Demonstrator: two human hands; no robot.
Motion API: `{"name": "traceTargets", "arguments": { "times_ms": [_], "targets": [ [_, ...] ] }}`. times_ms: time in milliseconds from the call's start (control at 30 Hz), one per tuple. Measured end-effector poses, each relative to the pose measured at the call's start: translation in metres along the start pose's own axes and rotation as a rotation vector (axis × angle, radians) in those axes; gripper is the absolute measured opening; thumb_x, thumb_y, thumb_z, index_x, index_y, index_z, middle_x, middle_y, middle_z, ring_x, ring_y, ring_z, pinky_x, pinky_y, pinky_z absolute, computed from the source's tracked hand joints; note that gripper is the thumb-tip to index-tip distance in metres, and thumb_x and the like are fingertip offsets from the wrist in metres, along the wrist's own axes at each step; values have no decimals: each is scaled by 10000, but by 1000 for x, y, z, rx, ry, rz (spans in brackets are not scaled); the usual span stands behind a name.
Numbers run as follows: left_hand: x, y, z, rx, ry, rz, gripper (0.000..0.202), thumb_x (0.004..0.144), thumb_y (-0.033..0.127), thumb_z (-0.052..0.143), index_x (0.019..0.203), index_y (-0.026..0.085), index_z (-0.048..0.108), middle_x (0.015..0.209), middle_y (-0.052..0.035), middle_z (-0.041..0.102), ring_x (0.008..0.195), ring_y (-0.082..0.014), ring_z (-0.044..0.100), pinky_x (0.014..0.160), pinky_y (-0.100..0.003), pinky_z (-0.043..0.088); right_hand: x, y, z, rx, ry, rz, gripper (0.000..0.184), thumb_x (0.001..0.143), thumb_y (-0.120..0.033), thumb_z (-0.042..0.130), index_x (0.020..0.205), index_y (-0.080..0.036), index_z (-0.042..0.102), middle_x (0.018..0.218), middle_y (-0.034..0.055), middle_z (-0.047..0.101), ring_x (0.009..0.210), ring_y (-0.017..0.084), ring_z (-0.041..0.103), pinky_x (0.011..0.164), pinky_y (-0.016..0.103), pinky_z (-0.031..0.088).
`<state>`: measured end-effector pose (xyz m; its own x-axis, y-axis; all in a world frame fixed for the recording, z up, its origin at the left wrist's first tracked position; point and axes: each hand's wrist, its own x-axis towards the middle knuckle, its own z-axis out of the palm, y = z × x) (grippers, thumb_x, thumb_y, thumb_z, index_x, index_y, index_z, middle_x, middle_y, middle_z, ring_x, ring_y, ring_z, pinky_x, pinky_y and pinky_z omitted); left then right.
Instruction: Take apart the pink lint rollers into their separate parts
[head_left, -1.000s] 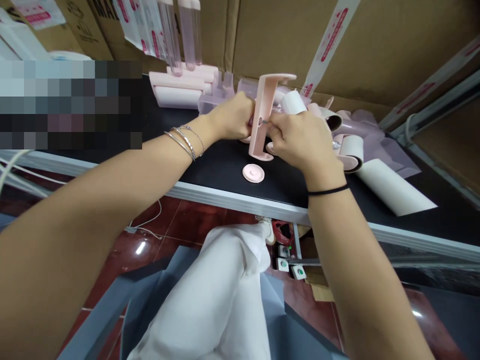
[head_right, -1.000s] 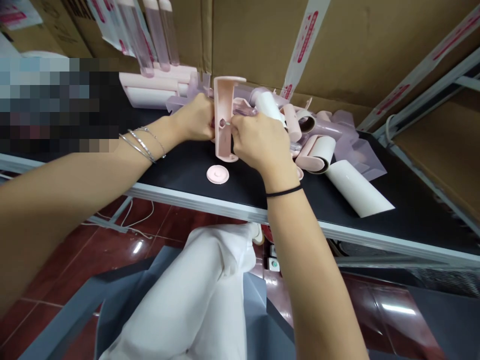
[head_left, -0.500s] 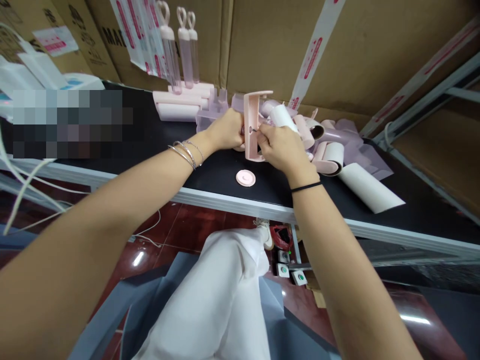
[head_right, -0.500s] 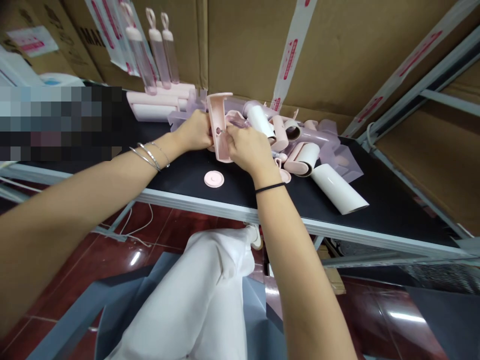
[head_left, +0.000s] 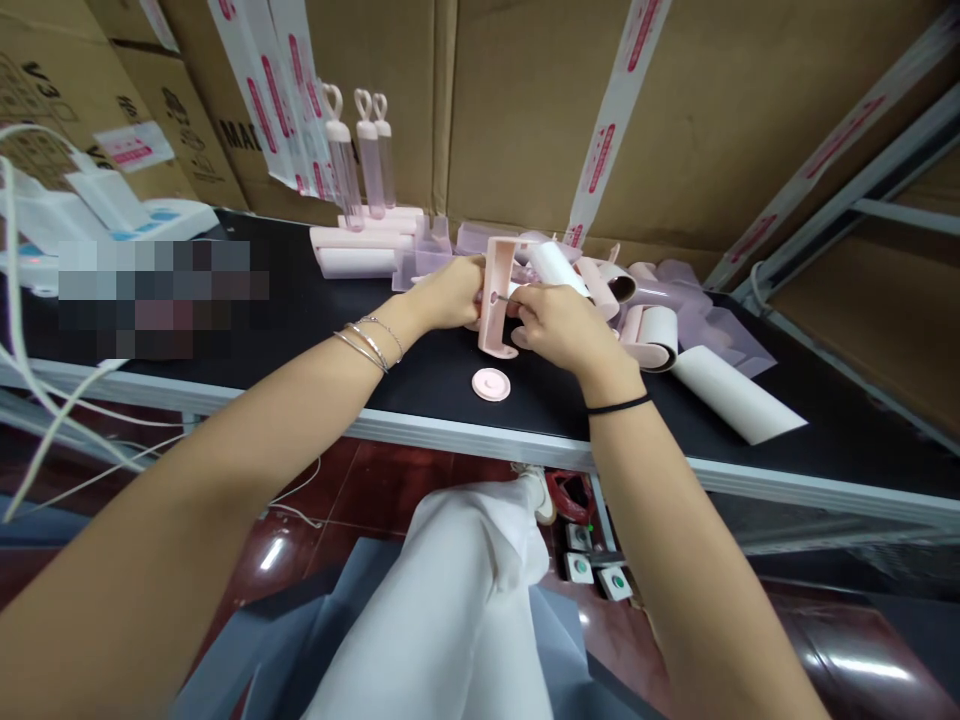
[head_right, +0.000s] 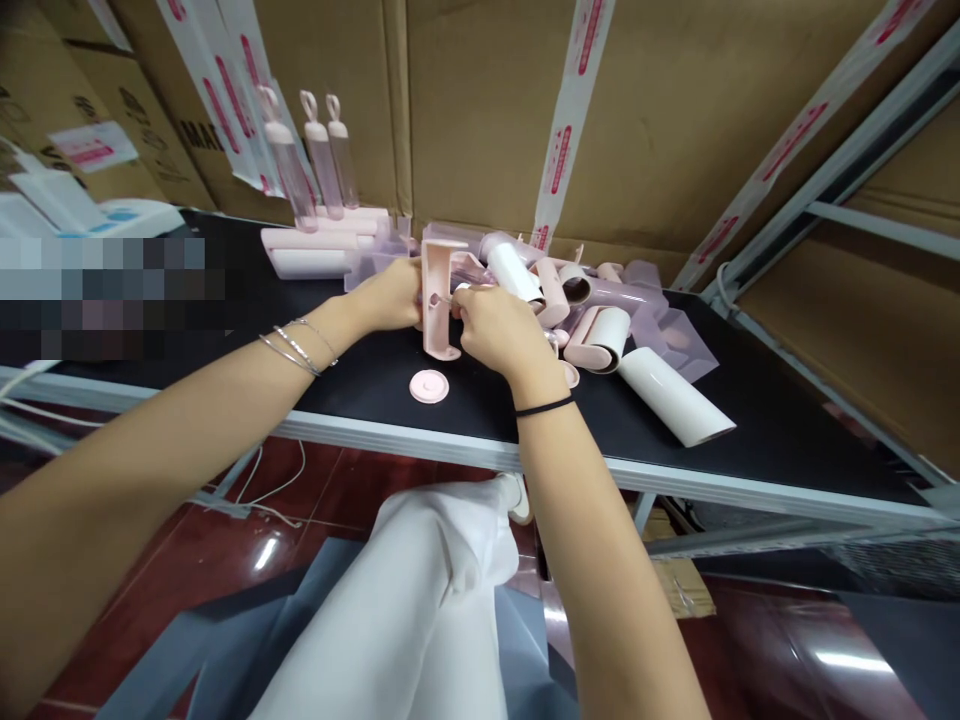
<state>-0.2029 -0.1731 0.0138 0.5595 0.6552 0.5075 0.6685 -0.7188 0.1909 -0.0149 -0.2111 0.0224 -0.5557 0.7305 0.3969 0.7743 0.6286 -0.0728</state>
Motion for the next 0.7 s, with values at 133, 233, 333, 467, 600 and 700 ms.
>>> {"name": "traceTargets", "arguments": {
  "times_ms": [133, 233, 333, 467, 600, 700],
  "targets": [
    [-1, 0, -3, 88, -94, -27, 113, 776, 250, 580, 740, 151, 619, 820, -67, 669, 811, -225, 639, 800, -368, 511, -1, -4, -3, -18, 2, 17, 277, 879, -153, 372, 930, -145, 644, 879, 102, 670, 812, 229, 583, 766, 360, 400],
    [-1, -4, -3, 134, -60, -24, 118, 755, 279, 598, 739, 163, 610, 745, -41, 653, 798, -230, 640, 782, -365, 508, -3, -9, -6, -53, 24, 13, 316, 903, -195, 341, 939, -131, 649, 898, 112, 674, 813, 233, 586, 754, 354, 387],
    [0, -7, -1, 156, -41, -16, 111, 740, 271, 582, 723, 165, 609, 693, -33, 637, 759, -221, 643, 749, -344, 506, -3, -13, -9, -104, 21, 32, 371, 938, -259, 309, 980, -131, 654, 928, 124, 681, 824, 240, 600, 751, 352, 387],
    [1, -2, 0, 190, -35, -67, 128, 740, 234, 544, 774, 157, 641, 698, -64, 657, 754, -234, 655, 731, -328, 499, -2, -16, -9, -133, -17, 92, 370, 933, -265, 335, 1018, -132, 670, 958, 161, 692, 849, 268, 626, 742, 359, 402],
    [4, 8, -2, 220, -20, -164, 244, 746, 229, 556, 956, 169, 664, 803, -86, 701, 855, -259, 664, 774, -322, 493, 1, -15, -5, -97, -6, 139, 336, 912, -247, 382, 1004, -144, 688, 970, 186, 696, 881, 295, 637, 733, 365, 417],
    [5, 10, -4, 223, -39, -265, 384, 766, 249, 562, 1140, 181, 618, 911, -88, 712, 914, -262, 655, 811, -330, 489, 1, -10, -3, -73, 37, 204, 318, 911, -238, 395, 1001, -141, 683, 952, 183, 699, 894, 291, 633, 743, 367, 425]
  ]
}}
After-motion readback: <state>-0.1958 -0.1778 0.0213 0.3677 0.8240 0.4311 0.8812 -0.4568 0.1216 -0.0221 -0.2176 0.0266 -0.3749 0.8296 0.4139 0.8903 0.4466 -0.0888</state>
